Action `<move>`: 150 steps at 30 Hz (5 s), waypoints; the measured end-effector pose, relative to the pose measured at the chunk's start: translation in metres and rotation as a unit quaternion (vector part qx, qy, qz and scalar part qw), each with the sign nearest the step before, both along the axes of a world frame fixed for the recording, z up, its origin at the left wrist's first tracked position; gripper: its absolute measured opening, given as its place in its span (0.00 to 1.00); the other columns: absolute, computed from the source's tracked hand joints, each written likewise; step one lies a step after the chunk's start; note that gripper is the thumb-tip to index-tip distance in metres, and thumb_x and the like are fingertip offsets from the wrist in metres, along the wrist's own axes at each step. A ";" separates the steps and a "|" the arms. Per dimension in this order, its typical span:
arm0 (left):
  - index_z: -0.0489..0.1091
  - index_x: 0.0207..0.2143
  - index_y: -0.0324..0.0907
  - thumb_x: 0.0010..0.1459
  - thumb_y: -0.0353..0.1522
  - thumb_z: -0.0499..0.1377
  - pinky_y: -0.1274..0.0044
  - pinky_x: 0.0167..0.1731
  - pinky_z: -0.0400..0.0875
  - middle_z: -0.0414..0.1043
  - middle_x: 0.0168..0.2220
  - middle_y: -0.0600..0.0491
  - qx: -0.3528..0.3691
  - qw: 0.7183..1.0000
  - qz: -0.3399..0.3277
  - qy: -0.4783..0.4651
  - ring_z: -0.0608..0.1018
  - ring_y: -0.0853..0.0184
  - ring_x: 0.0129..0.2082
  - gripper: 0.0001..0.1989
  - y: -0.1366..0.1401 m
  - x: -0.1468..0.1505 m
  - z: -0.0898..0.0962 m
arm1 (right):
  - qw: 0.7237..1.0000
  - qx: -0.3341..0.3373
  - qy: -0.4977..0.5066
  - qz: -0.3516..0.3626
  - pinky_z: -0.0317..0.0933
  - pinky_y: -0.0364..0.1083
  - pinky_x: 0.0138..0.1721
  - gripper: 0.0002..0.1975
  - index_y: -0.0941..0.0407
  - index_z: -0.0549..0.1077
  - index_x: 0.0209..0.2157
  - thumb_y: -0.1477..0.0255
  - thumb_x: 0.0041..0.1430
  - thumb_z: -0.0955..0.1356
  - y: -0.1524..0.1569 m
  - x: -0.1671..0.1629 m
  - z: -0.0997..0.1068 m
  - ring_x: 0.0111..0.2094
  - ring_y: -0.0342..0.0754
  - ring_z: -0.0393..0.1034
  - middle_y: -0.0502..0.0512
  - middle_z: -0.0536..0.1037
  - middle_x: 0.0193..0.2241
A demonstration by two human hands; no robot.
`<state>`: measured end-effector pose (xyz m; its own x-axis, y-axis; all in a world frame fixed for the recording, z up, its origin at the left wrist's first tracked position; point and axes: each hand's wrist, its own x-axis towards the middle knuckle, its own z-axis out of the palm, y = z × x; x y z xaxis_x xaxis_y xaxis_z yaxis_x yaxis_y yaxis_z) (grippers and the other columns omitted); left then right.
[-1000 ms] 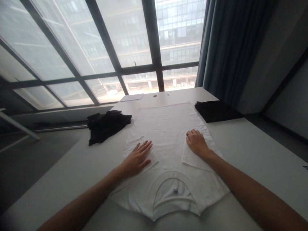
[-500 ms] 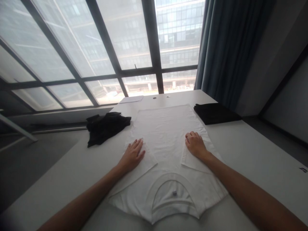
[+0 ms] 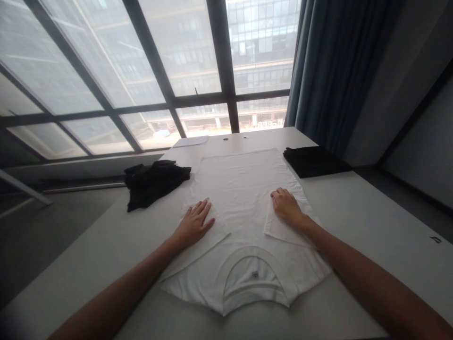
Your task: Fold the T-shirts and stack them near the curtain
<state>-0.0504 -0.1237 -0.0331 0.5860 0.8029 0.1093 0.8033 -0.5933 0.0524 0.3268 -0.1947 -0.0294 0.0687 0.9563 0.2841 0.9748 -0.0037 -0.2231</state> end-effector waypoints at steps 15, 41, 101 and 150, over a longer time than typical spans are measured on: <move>0.50 0.72 0.41 0.69 0.52 0.46 0.54 0.69 0.43 0.41 0.74 0.43 -0.005 1.000 -0.006 0.009 0.46 0.50 0.74 0.38 -0.001 -0.002 -0.004 | 0.994 -0.097 -0.034 -0.023 0.38 0.63 0.70 0.35 0.65 0.52 0.71 0.58 0.72 0.53 -0.005 -0.013 -0.031 0.73 0.57 0.40 0.68 0.49 0.72; 0.54 0.71 0.39 0.71 0.46 0.46 0.57 0.69 0.48 0.50 0.72 0.42 0.022 0.997 0.046 -0.054 0.51 0.52 0.73 0.32 0.008 -0.006 0.006 | 0.996 -0.065 -0.052 -0.018 0.42 0.63 0.69 0.33 0.66 0.57 0.69 0.60 0.72 0.54 -0.003 -0.011 -0.036 0.72 0.57 0.45 0.70 0.54 0.71; 0.52 0.72 0.43 0.71 0.47 0.46 0.52 0.68 0.45 0.51 0.72 0.41 0.013 0.997 0.074 0.013 0.54 0.47 0.72 0.32 0.016 -0.005 -0.003 | 0.997 -0.063 -0.049 -0.016 0.42 0.62 0.69 0.32 0.66 0.57 0.69 0.60 0.72 0.55 -0.004 -0.011 -0.035 0.72 0.57 0.46 0.69 0.55 0.71; 0.54 0.71 0.43 0.71 0.48 0.47 0.53 0.68 0.47 0.47 0.73 0.45 -0.011 1.000 -0.001 -0.009 0.50 0.51 0.73 0.32 0.011 -0.002 0.001 | 0.997 -0.067 -0.044 -0.015 0.42 0.62 0.69 0.33 0.67 0.57 0.69 0.60 0.72 0.54 -0.004 -0.012 -0.033 0.72 0.57 0.45 0.70 0.54 0.71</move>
